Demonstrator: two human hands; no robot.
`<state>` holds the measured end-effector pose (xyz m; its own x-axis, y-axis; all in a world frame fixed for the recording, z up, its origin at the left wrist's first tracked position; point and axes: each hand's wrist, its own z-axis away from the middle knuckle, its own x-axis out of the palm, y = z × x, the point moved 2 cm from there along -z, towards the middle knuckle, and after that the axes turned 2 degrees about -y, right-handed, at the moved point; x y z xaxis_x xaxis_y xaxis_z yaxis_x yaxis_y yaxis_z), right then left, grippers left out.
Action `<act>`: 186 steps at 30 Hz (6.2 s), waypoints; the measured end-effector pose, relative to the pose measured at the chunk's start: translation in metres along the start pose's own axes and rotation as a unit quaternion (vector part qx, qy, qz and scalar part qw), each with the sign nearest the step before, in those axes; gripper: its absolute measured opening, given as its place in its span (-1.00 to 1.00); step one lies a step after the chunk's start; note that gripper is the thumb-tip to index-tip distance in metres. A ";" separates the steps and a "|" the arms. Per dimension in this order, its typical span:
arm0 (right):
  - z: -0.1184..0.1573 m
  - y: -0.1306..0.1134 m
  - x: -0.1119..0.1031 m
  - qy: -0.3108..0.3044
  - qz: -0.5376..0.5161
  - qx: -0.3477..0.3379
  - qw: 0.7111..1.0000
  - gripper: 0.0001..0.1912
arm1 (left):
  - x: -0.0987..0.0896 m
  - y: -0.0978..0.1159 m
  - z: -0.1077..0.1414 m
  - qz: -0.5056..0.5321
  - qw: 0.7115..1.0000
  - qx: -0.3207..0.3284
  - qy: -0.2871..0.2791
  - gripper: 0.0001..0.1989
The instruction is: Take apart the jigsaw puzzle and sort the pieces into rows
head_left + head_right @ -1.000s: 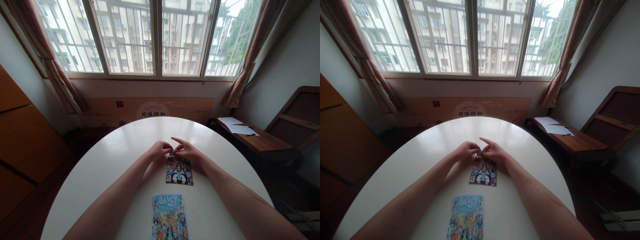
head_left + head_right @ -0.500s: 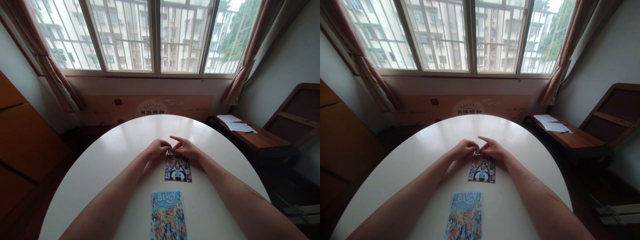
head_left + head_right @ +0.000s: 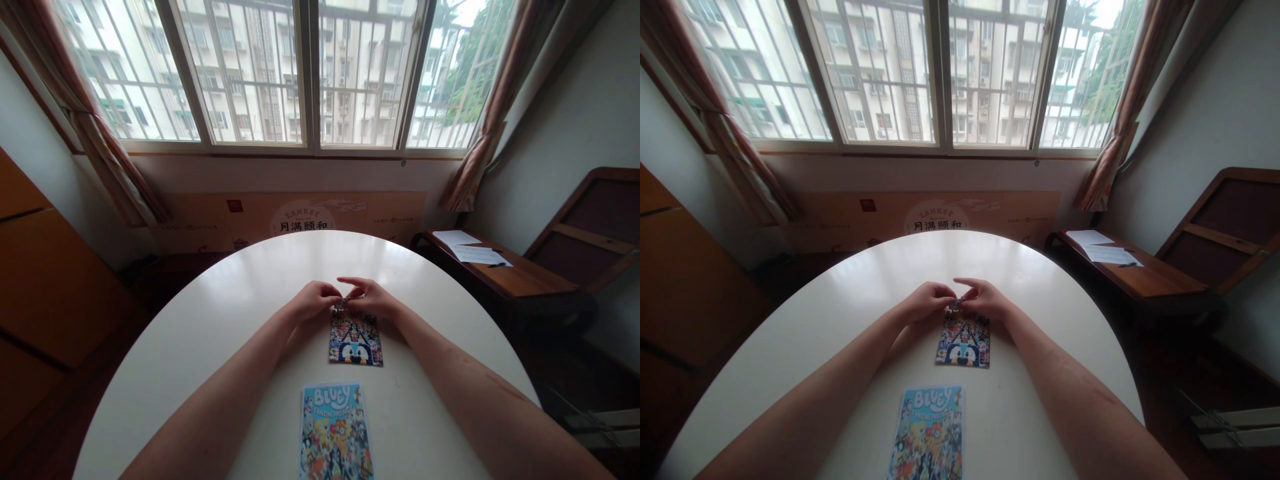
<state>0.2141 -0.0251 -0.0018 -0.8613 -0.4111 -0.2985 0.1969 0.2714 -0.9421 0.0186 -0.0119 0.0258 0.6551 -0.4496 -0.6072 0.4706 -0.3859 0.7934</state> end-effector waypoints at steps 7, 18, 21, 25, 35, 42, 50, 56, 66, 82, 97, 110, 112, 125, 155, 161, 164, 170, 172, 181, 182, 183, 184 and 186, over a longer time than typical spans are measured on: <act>0.003 -0.003 -0.001 -0.006 -0.005 -0.001 1.000 -0.27 | 0.001 -0.001 0.000 -0.013 1.000 -0.002 -0.005 -0.79; 0.002 -0.006 0.000 0.005 0.016 0.011 1.000 -0.25 | 0.003 -0.001 0.002 0.013 1.000 -0.017 0.000 -0.78; 0.002 -0.007 0.000 0.006 0.014 0.002 1.000 -0.25 | 0.002 0.000 0.002 0.019 1.000 -0.020 0.008 -0.77; 0.002 -0.005 0.000 -0.009 -0.009 0.002 1.000 -0.21 | 0.001 0.001 0.002 0.043 0.998 -0.038 0.014 -0.78; -0.001 0.000 0.002 -0.019 -0.037 0.007 0.999 -0.14 | 0.004 -0.008 -0.001 0.098 0.995 -0.020 0.027 -0.79; 0.000 -0.002 0.002 -0.012 -0.044 0.014 0.999 -0.09 | 0.006 -0.010 -0.003 0.132 0.991 -0.005 0.025 -0.78; 0.001 -0.004 -0.003 0.036 -0.066 0.020 0.997 -0.12 | -0.012 -0.004 0.008 0.202 0.972 -0.052 0.104 -0.61; 0.000 0.001 -0.011 0.125 -0.182 0.015 0.975 -0.17 | -0.034 -0.008 0.008 0.091 0.982 -0.069 0.147 -0.64; -0.003 0.007 -0.013 0.156 -0.164 0.013 0.974 -0.28 | -0.041 -0.025 0.010 -0.166 0.966 -0.134 0.145 -0.89; -0.004 0.002 -0.003 0.104 -0.136 -0.004 0.985 -0.54 | 0.004 0.028 0.000 -0.026 0.991 -0.042 0.126 -0.86; -0.002 -0.003 -0.006 0.133 -0.137 -0.004 0.982 -0.53 | 0.001 0.028 0.003 0.067 0.987 -0.086 0.120 -0.81; -0.005 0.005 -0.008 0.175 -0.142 0.001 0.974 -0.54 | -0.041 -0.004 0.005 -0.060 0.972 -0.161 0.159 -0.82; -0.005 0.006 -0.008 0.173 -0.139 -0.001 0.975 -0.54 | -0.050 -0.013 0.008 -0.074 0.968 -0.181 0.159 -0.85; -0.004 0.005 -0.007 0.157 -0.113 0.012 0.981 -0.53 | -0.050 -0.013 0.012 -0.196 0.942 -0.156 0.225 -0.78; -0.007 0.001 0.000 0.137 -0.035 -0.021 0.990 -0.49 | -0.002 0.032 0.001 -0.068 0.985 -0.010 0.158 -0.84; -0.008 -0.005 0.003 0.169 0.010 -0.071 0.983 -0.53 | 0.002 0.032 0.003 -0.108 0.967 0.043 0.225 -0.89; -0.009 -0.006 0.004 0.176 0.027 -0.082 0.981 -0.57 | 0.003 0.034 0.005 -0.142 0.957 0.082 0.240 -0.91; -0.005 -0.014 0.006 0.183 0.048 -0.093 0.978 -0.59 | 0.002 0.032 0.005 -0.126 0.957 0.083 0.248 -0.88; -0.004 -0.018 0.007 0.190 0.057 -0.102 0.975 -0.57 | 0.001 0.026 0.003 -0.081 0.964 0.049 0.248 -0.86; -0.003 -0.018 0.011 0.163 0.000 -0.080 0.983 -0.35 | 0.002 0.010 -0.005 0.035 0.976 -0.008 0.214 -0.75; -0.002 -0.018 0.011 0.160 -0.002 -0.076 0.984 -0.32 | 0.002 0.009 -0.005 0.041 0.975 -0.012 0.217 -0.75; -0.002 -0.019 0.011 0.156 -0.001 -0.075 0.985 -0.30 | 0.000 0.008 -0.006 0.046 0.974 -0.017 0.220 -0.74; -0.001 -0.020 0.012 0.153 0.001 -0.075 0.985 -0.28 | -0.002 0.007 -0.006 0.049 0.973 -0.024 0.225 -0.73; -0.001 -0.020 0.012 0.154 0.008 -0.075 0.985 -0.27 | -0.009 0.002 -0.006 0.030 0.971 -0.045 0.233 -0.70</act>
<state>0.1991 -0.0343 0.0135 -0.9647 -0.1280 -0.2300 0.1594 0.4112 -0.8975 0.0173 -0.0034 0.0336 0.8691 -0.0477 -0.4923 0.4599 -0.2883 0.8399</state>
